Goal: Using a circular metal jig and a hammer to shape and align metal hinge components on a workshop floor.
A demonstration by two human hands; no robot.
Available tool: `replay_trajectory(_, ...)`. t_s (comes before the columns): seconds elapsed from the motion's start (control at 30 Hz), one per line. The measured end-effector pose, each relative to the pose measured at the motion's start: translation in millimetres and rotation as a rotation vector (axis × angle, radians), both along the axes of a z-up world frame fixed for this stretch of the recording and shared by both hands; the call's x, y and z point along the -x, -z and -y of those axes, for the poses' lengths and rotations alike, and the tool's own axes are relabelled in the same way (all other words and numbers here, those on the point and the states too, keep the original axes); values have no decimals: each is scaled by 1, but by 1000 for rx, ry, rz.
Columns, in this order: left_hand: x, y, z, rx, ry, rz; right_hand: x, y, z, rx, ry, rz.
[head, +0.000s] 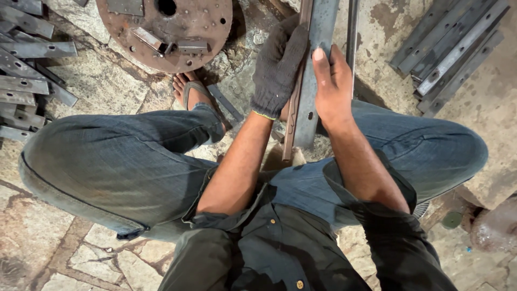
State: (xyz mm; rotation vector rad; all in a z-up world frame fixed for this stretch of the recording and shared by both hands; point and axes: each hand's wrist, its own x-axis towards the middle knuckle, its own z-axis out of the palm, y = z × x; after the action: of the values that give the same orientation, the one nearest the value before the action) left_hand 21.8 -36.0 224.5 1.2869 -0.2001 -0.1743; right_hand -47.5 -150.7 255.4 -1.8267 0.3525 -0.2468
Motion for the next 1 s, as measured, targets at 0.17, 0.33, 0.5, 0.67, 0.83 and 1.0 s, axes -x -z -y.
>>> replay_trajectory(0.17, 1, 2, 1, -30, -16, 13, 0, -1, -1, -105, -21, -4)
replay_trajectory(0.33, 1, 2, 0, -76, 3, -35, 0, 1, -1, -220, -56, 10)
replay_trajectory(0.5, 1, 9, 1, 95, 36, -33, 1, 0, -2, -225, -83, 6)
replay_trajectory(0.67, -1, 19, 3, 81, 27, -46, 0, -2, -2, -153, -94, 9)
replay_trajectory(0.83, -3, 18, 2, 19, 5, 17, -4, -8, -4, -175, -126, 43)
replay_trajectory(1.0, -2, 10, 0, 57, 35, -43, -3, -9, -3, -151, -122, 31)
